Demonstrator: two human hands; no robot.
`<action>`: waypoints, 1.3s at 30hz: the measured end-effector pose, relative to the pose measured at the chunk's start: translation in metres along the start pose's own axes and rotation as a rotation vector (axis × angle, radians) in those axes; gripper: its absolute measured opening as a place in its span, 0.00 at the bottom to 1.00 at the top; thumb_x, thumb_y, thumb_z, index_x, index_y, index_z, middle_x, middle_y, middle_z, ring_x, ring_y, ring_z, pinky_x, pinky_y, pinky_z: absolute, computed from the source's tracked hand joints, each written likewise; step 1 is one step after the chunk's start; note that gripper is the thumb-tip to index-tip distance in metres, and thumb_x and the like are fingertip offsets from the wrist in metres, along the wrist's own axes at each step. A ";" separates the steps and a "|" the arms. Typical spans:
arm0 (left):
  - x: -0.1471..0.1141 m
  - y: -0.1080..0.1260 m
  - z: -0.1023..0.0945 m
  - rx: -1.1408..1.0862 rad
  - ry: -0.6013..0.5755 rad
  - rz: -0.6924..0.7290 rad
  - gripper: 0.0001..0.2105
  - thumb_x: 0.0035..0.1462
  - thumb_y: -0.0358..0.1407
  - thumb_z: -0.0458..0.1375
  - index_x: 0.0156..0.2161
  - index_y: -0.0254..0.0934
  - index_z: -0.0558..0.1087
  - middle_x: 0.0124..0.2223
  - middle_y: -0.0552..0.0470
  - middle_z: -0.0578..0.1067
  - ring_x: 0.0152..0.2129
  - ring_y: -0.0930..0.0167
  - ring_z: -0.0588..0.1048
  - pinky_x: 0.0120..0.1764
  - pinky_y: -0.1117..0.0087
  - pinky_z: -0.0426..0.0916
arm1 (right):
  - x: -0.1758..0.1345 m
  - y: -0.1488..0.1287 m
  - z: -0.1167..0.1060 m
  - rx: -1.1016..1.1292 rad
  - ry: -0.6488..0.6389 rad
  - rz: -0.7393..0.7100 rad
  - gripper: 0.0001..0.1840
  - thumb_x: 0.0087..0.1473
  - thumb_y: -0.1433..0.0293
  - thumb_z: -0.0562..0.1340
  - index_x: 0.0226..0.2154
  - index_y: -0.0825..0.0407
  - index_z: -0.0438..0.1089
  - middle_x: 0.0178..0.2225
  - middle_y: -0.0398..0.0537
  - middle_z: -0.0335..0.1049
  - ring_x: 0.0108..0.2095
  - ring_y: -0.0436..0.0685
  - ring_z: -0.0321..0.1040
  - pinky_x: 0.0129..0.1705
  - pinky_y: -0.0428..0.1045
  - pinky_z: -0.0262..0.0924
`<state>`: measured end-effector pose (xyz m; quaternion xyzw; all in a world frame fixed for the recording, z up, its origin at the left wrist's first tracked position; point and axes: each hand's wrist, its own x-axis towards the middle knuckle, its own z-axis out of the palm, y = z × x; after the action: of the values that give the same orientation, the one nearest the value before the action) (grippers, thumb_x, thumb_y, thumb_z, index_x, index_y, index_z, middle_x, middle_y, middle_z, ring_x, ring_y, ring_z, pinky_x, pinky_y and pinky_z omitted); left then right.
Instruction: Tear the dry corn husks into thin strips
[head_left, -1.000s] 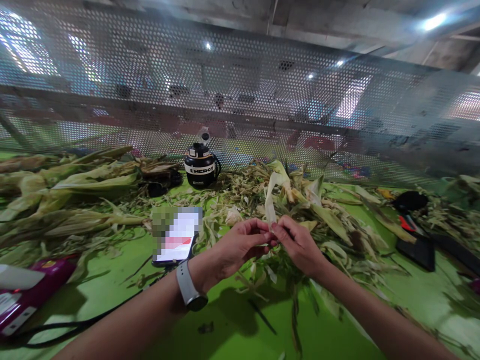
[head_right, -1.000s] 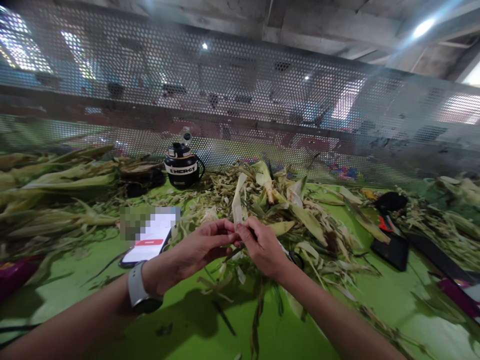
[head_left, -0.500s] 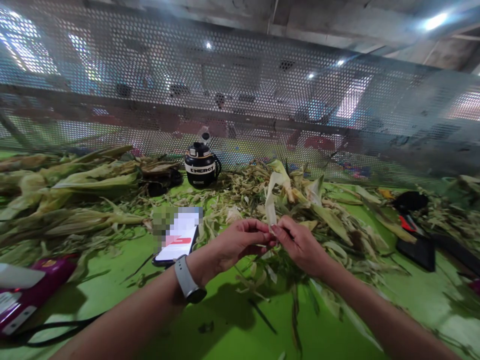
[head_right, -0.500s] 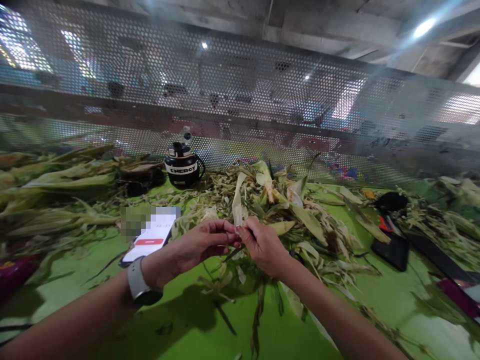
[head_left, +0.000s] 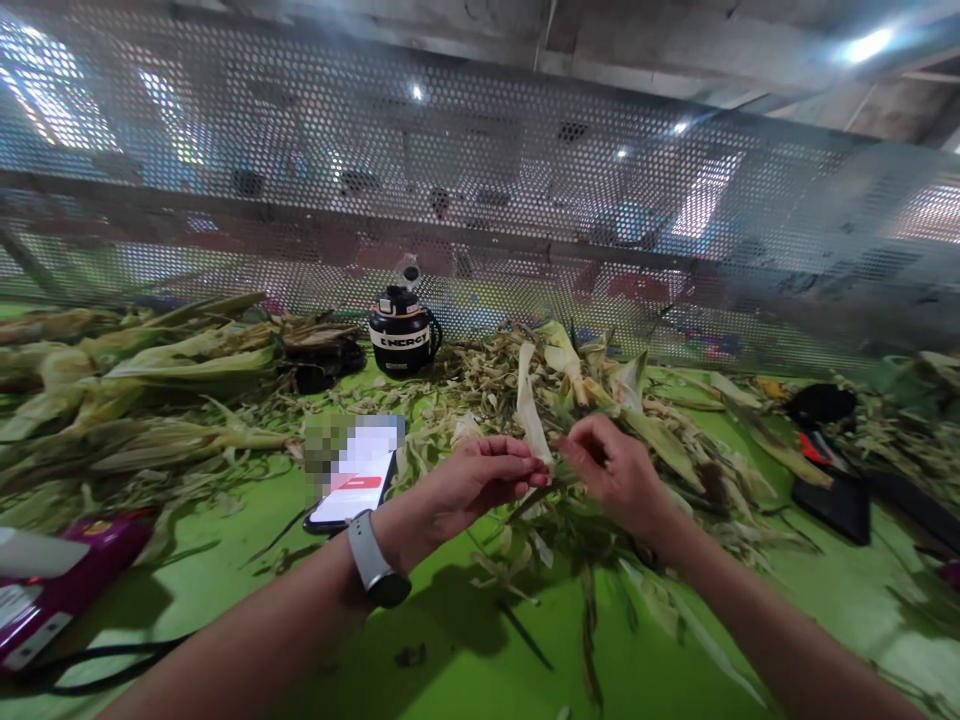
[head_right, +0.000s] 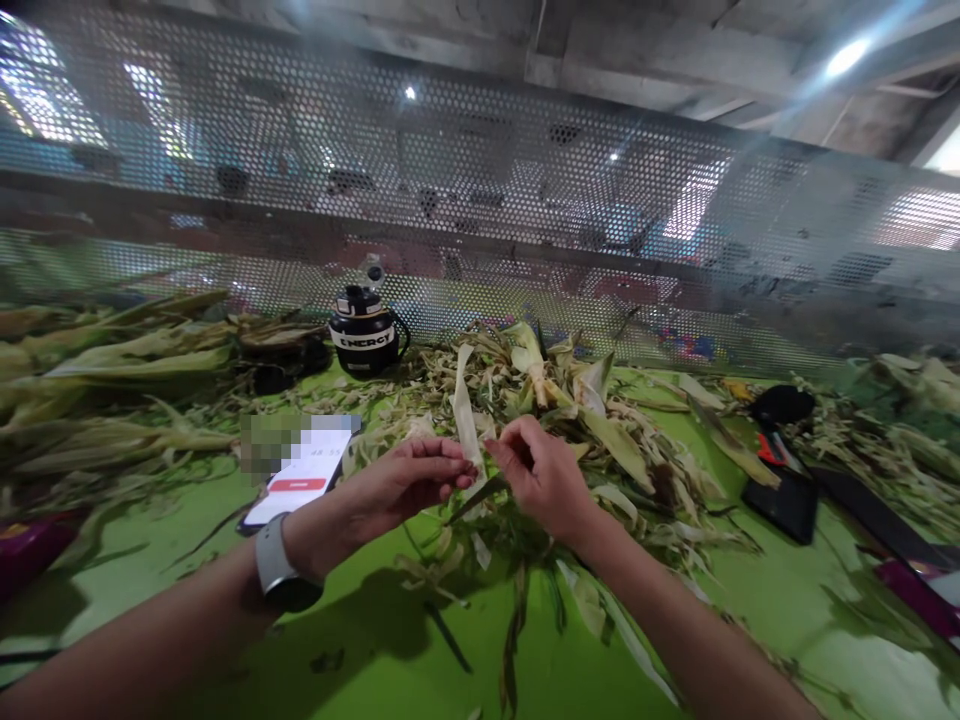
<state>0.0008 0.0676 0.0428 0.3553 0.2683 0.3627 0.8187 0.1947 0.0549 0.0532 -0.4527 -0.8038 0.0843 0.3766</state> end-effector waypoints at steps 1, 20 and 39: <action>0.001 0.000 -0.001 -0.015 -0.004 0.009 0.05 0.45 0.25 0.65 0.29 0.30 0.73 0.27 0.50 0.77 0.25 0.77 0.75 0.29 0.82 0.67 | 0.000 0.002 -0.003 -0.050 0.025 -0.092 0.06 0.59 0.66 0.55 0.32 0.51 0.63 0.23 0.41 0.62 0.23 0.49 0.59 0.25 0.45 0.55; 0.002 -0.001 0.000 -0.114 -0.129 -0.028 0.01 0.48 0.24 0.63 0.28 0.26 0.74 0.26 0.50 0.75 0.22 0.80 0.73 0.25 0.85 0.65 | 0.002 0.003 -0.017 -0.358 -0.013 -0.727 0.10 0.63 0.72 0.49 0.42 0.54 0.64 0.33 0.49 0.72 0.32 0.53 0.67 0.34 0.48 0.64; -0.004 -0.011 0.016 0.079 0.095 0.196 0.06 0.49 0.31 0.64 0.31 0.29 0.73 0.28 0.49 0.76 0.25 0.75 0.74 0.25 0.78 0.68 | -0.002 -0.005 0.004 -0.083 0.069 -0.270 0.03 0.57 0.73 0.56 0.33 0.52 0.65 0.28 0.47 0.68 0.28 0.52 0.67 0.30 0.46 0.62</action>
<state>0.0141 0.0528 0.0443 0.3943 0.2852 0.4464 0.7509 0.1893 0.0512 0.0518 -0.3580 -0.8469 -0.0159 0.3929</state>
